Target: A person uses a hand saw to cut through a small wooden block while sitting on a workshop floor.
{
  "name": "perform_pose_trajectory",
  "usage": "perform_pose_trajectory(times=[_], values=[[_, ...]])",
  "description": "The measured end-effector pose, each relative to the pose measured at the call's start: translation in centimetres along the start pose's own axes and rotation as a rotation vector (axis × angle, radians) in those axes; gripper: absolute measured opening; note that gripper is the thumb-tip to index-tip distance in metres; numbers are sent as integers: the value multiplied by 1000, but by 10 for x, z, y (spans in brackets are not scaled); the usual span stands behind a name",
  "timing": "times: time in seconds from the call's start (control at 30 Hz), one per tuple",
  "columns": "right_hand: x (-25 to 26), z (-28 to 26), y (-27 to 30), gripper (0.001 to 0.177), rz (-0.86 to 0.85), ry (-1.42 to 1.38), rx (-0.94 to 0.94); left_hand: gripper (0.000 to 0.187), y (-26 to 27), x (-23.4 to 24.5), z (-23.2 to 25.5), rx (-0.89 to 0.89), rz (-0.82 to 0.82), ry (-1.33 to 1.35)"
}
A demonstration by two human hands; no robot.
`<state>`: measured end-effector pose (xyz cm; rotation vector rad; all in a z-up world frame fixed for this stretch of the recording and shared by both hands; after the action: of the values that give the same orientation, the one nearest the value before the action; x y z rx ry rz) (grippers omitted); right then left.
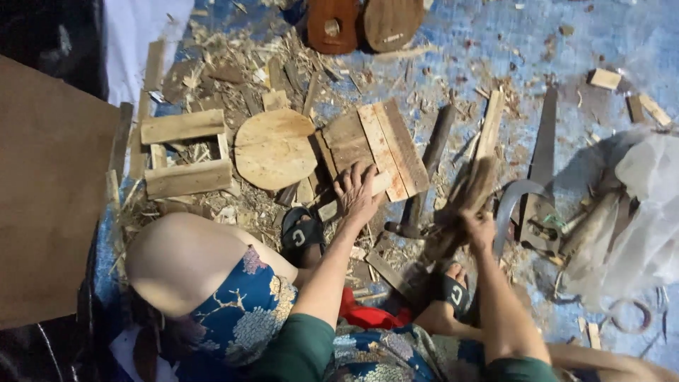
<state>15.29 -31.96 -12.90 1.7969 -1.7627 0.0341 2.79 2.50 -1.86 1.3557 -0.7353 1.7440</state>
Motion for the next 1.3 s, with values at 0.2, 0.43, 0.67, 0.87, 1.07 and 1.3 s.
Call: perform_pose_trajectory(times=[0.2, 0.43, 0.67, 0.87, 1.07, 1.3], values=[[131, 24, -53, 69, 16, 531, -33, 66, 3, 8, 2, -30, 47, -51], [150, 72, -14, 50, 225, 765, -256, 69, 3, -2, -2, -33, 82, -48], [44, -21, 35, 65, 365, 979, 326, 67, 7, 11, -1, -74, 91, -34], [-10, -25, 43, 80, 36, 712, 192, 73, 8, 5, -7, -66, 34, -12], [-9, 29, -8, 47, 95, 619, -42, 71, 8, 4, -5, -81, 45, -2], [0, -28, 28, 26, 216, 298, 178, 72, 8, 8, -3, -81, 14, -13]])
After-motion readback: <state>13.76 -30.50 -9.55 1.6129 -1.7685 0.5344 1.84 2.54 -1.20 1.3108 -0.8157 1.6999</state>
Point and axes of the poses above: each hand's wrist, its own y-axis away from the middle knuckle, its own x-axis out of the back of the hand, z = x × y, the point moved 4 cm from there along -y, towards the middle knuckle, and after that the axes turned 9 degrees about -y, right-handed, at the moved point
